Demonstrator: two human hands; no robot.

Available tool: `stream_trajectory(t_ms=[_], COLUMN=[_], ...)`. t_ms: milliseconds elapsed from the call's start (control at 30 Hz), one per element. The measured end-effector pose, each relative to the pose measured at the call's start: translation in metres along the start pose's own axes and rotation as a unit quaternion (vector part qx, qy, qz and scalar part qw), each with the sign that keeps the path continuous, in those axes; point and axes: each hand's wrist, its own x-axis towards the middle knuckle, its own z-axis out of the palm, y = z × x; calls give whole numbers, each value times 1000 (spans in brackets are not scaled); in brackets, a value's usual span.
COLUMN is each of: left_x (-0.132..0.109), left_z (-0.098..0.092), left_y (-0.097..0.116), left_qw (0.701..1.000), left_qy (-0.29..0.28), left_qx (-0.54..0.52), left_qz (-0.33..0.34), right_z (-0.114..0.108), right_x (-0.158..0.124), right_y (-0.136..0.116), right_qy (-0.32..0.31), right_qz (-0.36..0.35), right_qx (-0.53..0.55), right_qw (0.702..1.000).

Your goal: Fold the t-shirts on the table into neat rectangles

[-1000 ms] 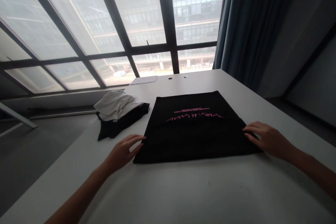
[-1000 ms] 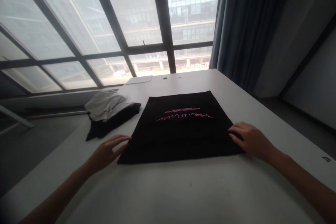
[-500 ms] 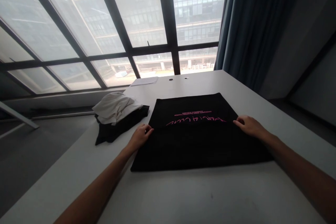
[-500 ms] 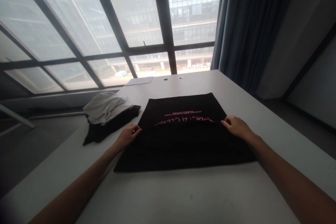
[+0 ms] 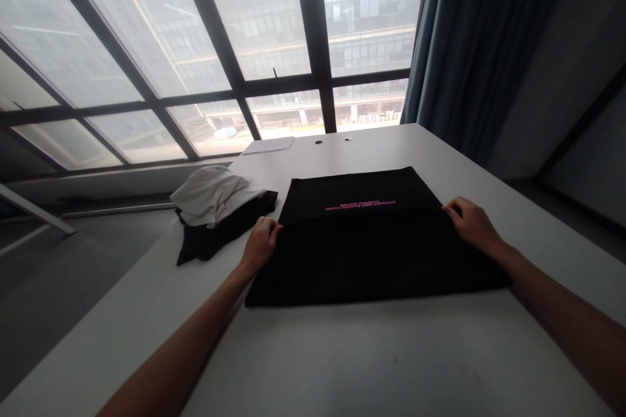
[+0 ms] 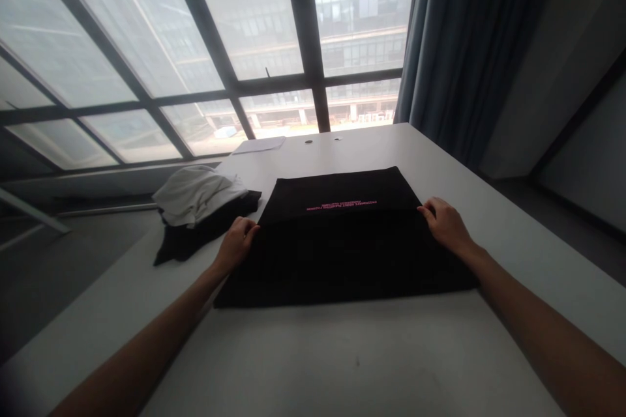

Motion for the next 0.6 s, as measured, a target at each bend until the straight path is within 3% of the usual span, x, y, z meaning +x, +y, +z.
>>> stream_trajectory(t_ms=[167, 333, 467, 600], left_x=[-3, 0, -5, -32], left_z=[12, 4, -14, -9], left_y=[-6, -3, 41, 100], left_qw=[998, 997, 995, 979], left_qy=[-63, -56, -26, -108], left_qx=[28, 57, 63, 15], left_qz=[-6, 0, 70, 173], right_z=[13, 10, -3, 3], right_x=[-2, -2, -9, -41], right_y=[6, 7, -29, -96], right_qy=[-63, -102, -59, -68], right_qz=[-10, -24, -65, -121], right_qx=[-28, -79, -143, -60], right_qw=[998, 991, 986, 989])
